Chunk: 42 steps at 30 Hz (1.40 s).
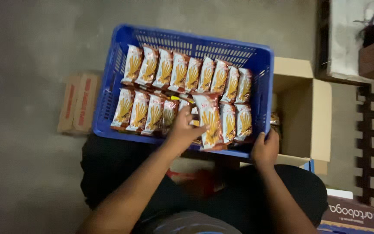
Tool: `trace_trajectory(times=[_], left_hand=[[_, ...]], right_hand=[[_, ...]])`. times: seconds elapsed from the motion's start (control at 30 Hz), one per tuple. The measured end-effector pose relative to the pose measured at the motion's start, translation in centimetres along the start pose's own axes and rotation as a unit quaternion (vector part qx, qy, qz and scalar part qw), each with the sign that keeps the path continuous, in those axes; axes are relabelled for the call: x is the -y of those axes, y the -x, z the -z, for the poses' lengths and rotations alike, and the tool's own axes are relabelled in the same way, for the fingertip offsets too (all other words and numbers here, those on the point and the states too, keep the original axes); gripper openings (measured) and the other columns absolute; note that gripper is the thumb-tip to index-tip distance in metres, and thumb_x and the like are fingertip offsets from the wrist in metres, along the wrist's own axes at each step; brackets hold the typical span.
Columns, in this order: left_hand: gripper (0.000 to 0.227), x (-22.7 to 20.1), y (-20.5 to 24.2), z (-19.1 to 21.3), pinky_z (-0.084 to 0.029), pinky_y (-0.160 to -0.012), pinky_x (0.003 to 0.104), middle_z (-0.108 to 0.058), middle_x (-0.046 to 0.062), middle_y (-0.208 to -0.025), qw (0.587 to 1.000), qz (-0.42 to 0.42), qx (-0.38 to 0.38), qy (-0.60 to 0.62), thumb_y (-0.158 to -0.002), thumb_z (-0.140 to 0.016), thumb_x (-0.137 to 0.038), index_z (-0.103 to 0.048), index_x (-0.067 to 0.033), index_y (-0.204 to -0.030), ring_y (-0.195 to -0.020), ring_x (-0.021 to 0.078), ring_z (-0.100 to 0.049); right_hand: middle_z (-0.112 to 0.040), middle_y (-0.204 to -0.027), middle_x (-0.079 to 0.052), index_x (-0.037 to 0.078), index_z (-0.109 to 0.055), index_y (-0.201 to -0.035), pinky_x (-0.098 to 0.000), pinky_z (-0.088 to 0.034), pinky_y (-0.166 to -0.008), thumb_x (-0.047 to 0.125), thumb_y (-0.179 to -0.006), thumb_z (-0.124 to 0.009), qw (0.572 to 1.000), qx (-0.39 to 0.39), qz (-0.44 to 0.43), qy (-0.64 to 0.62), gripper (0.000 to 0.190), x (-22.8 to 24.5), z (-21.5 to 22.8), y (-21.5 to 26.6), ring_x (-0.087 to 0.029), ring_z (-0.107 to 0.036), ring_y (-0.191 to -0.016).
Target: The person transfers individually wrapped snack packets from a blue plastic basket into a cardboard box. They pick up packets one at a time and place them into the box, repeating the action until the basket is empty.
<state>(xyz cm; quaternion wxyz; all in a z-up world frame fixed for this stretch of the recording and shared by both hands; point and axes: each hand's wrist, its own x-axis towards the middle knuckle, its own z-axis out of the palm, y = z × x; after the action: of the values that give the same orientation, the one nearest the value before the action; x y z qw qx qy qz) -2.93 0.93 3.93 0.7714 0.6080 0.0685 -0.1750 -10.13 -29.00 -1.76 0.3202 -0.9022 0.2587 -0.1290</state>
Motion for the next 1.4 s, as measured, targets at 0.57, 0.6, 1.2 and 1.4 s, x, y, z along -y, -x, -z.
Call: trace_trajectory(times=[0.57, 0.6, 1.2, 1.4], left_hand=[[0.061, -3.8, 7.7, -11.4, -0.053, -0.098, 0.055, -0.062, 0.025, -0.12, 0.918, -0.01, 0.285, -0.277, -0.084, -0.082, -0.024, -0.061, 0.0039, -0.134, -0.117, 0.0473, -0.063], [0.06, -4.6, 7.6, -11.7, -0.059, -0.089, 0.051, -0.061, 0.031, -0.116, 0.89, -0.022, 0.325, -0.318, -0.09, -0.077, -0.025, -0.057, 0.0098, -0.135, -0.11, 0.0465, -0.066], [0.043, 1.3, -1.2, -9.6, -0.047, -0.091, 0.049, -0.058, 0.004, -0.119, 0.584, -0.103, 0.418, -0.688, -0.093, -0.068, -0.044, -0.064, -0.0195, -0.127, -0.111, 0.032, -0.06], [0.046, 1.9, -2.0, -9.8, -0.046, -0.097, 0.047, -0.061, 0.002, -0.122, 0.617, -0.028, 0.427, -0.661, -0.091, -0.068, -0.044, -0.064, -0.0197, -0.13, -0.106, 0.0238, -0.058]], right_hand=[[-0.068, -0.096, -0.006, 0.004, -0.066, -0.12, -0.0333, -0.053, -0.088, 0.008, -0.089, -0.08, 0.888, 0.171, -0.117, -0.41, 0.034, 3.4, 10.3, 8.7, -0.017, -0.063, -0.092], [-0.07, -0.09, -0.006, 0.004, -0.07, -0.119, -0.0323, -0.054, -0.082, 0.009, -0.089, -0.079, 0.875, 0.171, -0.163, -0.423, 0.031, 3.3, 11.1, 8.8, -0.017, -0.065, -0.084], [-0.069, -0.115, 0.006, 0.036, -0.07, -0.129, -0.0679, -0.033, -0.105, 0.025, -0.077, -0.087, 0.944, 0.128, 0.099, 0.286, 0.056, -0.2, 14.3, -12.4, -0.03, -0.06, -0.12], [-0.069, -0.104, -0.004, 0.028, -0.07, -0.123, -0.0589, -0.033, -0.095, 0.041, -0.074, -0.086, 0.922, 0.201, 0.116, 0.311, 0.053, -0.9, 3.0, -19.7, -0.036, -0.059, -0.108]])
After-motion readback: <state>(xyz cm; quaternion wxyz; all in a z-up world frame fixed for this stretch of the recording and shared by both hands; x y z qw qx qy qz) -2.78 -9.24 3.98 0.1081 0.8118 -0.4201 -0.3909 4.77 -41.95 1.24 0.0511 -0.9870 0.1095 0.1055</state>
